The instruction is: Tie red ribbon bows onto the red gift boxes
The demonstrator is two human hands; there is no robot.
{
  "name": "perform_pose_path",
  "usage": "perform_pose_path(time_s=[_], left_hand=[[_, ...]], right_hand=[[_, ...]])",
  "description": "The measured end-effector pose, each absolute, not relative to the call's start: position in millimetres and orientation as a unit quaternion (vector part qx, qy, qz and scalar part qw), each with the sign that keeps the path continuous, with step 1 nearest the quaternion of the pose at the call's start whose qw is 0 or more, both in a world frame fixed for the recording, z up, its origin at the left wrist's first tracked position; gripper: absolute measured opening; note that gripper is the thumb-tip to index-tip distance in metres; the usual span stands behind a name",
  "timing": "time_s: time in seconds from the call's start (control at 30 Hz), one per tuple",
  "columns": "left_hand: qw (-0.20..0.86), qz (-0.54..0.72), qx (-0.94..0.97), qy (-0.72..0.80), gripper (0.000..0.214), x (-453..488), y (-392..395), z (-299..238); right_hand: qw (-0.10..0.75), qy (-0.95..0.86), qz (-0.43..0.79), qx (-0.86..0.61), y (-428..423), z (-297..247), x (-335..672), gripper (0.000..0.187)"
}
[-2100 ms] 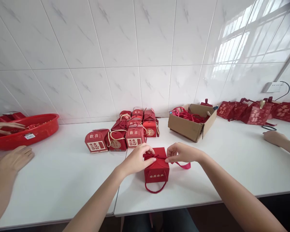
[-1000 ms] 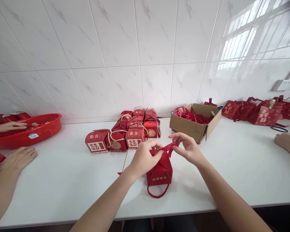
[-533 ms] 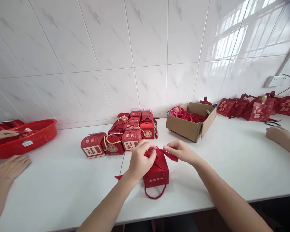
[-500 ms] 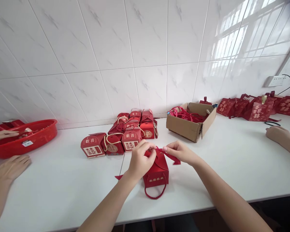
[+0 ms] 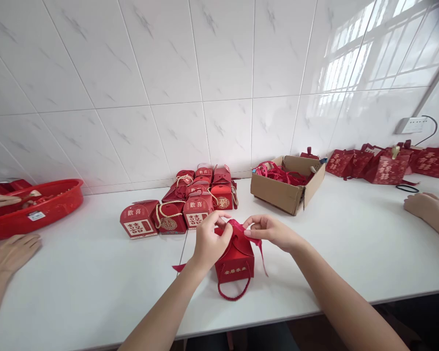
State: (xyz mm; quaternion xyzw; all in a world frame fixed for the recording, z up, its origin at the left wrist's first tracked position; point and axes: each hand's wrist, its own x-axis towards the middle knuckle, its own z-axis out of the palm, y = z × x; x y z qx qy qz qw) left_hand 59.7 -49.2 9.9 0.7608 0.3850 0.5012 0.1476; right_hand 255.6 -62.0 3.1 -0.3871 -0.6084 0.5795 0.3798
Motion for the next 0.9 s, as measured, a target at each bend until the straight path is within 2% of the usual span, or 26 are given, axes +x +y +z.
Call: perform_pose_path(time_s=[0.13,0.4,0.6,0.7,0.9], left_hand=[[0.224,0.507,0.736,0.388,0.007,63.3,-51.4,11.4],[0.304,0.448,0.747,0.386,0.018,31.8,-54.3,17.9],[0.332,0.337,0.729,0.495,0.025,7.2,-55.6,4.2],[0.386,0.279,0.728,0.493,0.039,8.2,-58.0,1.8],[0.413,0.311,0.716,0.469,0.041,9.1,-54.3,-3.3]], right_hand=[[0.394,-0.62,0.543,-0.407,-62.0,-1.3,239.0,0.043],[0.467,-0.61,0.494,-0.408,-68.0,-5.9,220.6,0.032],[0.422,-0.692,0.434,-0.394,-72.0,-2.3,225.5,0.028],[0.412,-0.709,0.444,-0.361,-71.8,-1.6,229.4,0.023],[0.366,-0.744,0.471,-0.299,-69.4,-3.2,241.1,0.018]])
